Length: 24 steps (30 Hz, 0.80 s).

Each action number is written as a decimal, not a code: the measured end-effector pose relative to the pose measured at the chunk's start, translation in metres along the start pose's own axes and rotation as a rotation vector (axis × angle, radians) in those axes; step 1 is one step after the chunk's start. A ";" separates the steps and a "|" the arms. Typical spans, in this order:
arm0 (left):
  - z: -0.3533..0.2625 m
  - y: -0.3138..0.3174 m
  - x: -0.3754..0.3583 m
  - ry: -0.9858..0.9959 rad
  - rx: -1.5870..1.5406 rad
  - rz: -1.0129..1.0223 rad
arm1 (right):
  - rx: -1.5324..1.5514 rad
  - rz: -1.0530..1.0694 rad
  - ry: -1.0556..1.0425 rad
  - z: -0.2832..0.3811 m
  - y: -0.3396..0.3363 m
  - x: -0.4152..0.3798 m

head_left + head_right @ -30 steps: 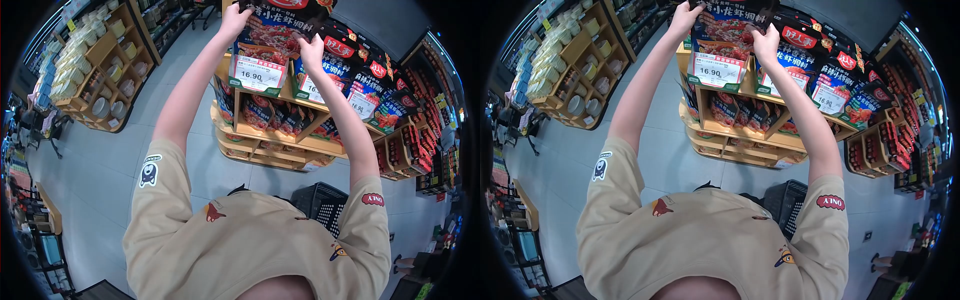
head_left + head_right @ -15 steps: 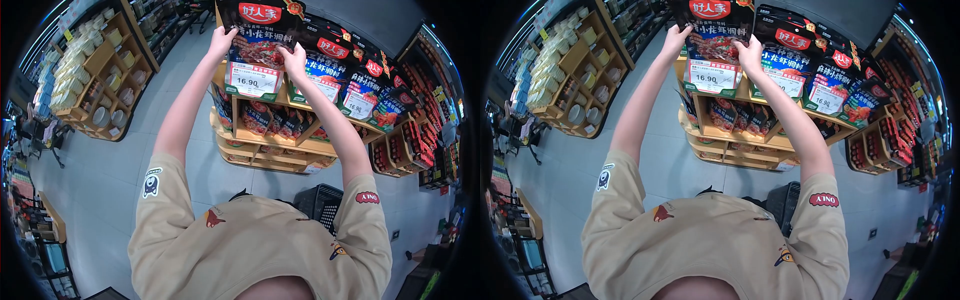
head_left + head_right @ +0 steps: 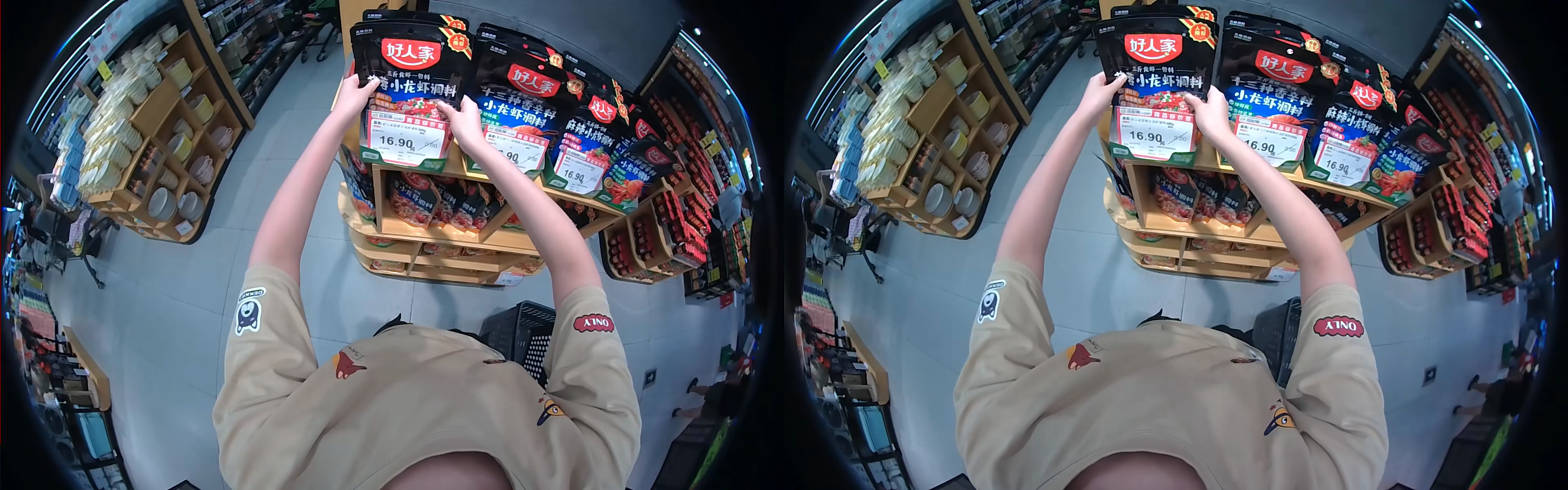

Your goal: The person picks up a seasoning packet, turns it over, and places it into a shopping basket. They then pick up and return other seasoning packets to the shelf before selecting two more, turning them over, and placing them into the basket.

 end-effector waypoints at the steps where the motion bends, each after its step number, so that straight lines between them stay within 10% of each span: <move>1: 0.002 0.001 0.000 -0.027 0.029 -0.001 | -0.001 -0.005 -0.001 0.000 -0.001 0.000; 24: 0.017 -0.005 0.001 -0.149 0.049 -0.089 | -0.184 -0.135 0.108 0.011 -0.004 0.006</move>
Point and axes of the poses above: each hand's wrist, its own x-axis towards the middle knuckle, its own y-axis out of the palm, z = x × y, the point moved 2 cm from there along x, towards the middle knuckle, and after that the axes turned 3 degrees about x, right-handed, at the moved point
